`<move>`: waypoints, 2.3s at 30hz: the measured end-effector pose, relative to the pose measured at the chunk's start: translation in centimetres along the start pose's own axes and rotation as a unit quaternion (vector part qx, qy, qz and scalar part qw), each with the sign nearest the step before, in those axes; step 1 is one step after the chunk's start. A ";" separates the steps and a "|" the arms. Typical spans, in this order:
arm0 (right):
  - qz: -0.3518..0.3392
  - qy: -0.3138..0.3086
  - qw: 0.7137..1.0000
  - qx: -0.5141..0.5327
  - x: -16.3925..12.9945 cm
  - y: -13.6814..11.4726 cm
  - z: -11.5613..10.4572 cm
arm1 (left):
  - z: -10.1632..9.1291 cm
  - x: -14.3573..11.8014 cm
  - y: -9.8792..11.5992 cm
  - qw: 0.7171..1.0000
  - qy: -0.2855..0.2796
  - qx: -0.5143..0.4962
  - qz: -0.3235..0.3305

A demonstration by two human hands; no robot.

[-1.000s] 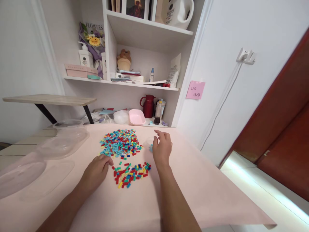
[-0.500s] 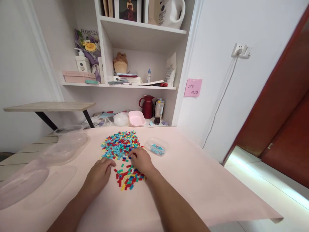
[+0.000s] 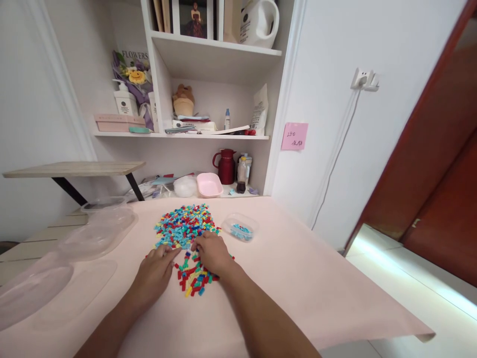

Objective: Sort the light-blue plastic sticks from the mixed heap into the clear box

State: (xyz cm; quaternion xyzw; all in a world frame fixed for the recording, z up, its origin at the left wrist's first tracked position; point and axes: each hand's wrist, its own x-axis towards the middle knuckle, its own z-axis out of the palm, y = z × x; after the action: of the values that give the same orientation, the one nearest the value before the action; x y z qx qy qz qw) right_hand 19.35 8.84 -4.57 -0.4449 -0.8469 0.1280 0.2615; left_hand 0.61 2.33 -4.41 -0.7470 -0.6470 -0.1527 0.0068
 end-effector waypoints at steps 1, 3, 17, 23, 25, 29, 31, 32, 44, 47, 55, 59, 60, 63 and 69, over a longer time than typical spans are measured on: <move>0.000 0.003 1.000 0.010 0.0 0.0 0.0 | 0.1 0.0 -0.1 1.000 0.002 -0.004 -0.002; -0.001 0.013 1.000 0.020 0.1 0.1 0.0 | 0.2 0.1 -0.2 1.000 0.009 -0.012 -0.007; -0.023 -0.024 0.999 0.033 0.0 -0.4 -0.9 | 0.3 0.1 -0.3 1.000 0.007 -0.021 0.002; -0.030 -0.075 0.988 0.129 -0.4 -0.5 -2.1 | -0.4 -0.2 0.2 1.000 -0.014 -0.002 0.018; 0.008 -0.054 0.988 0.143 -0.3 -0.4 -1.7 | -0.5 -0.2 0.2 1.000 -0.016 0.002 0.018; 0.029 0.002 0.997 0.077 0.0 -0.2 -0.8 | -0.4 -0.3 0.4 1.000 -0.027 0.010 0.011; 0.024 -0.001 0.999 0.031 0.0 -0.3 -0.4 | -0.4 -0.4 0.5 0.999 -0.034 0.016 0.022; 0.022 -0.006 1.000 0.011 -0.1 -0.3 -0.3 | -0.3 -0.5 0.7 0.999 -0.038 0.017 0.030; 0.007 -0.037 0.996 -0.079 -0.3 -0.7 -0.1 | 0.3 0.0 0.9 0.998 -0.012 -0.035 0.044; 0.019 -0.017 0.998 -0.056 -0.2 -0.5 -0.3 | 0.3 0.0 0.8 0.998 -0.014 -0.037 0.040; -0.004 -0.042 0.995 -0.087 -0.3 -0.3 0.0 | 0.7 0.2 0.6 0.999 -0.010 -0.035 0.032; 0.006 -0.022 0.999 -0.038 -0.3 -0.2 -0.2 | 0.8 0.2 0.4 0.998 -0.005 -0.038 0.041; 0.009 -0.013 1.000 -0.019 -0.3 -0.1 -0.4 | 0.8 0.2 0.3 0.998 -0.005 -0.039 0.043; 0.015 0.014 0.999 0.028 -0.2 0.4 -1.0 | 0.7 0.1 0.3 0.998 -0.007 -0.046 0.044; 0.004 0.010 0.998 0.056 -0.3 0.9 -1.3 | 0.6 0.0 0.5 0.997 -0.003 -0.057 0.048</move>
State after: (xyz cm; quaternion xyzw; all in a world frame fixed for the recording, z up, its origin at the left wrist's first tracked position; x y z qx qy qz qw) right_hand 20.83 9.04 -3.95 -0.4346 -0.8339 0.1714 0.2939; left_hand 1.21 2.36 -4.85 -0.7768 -0.6008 -0.1864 -0.0308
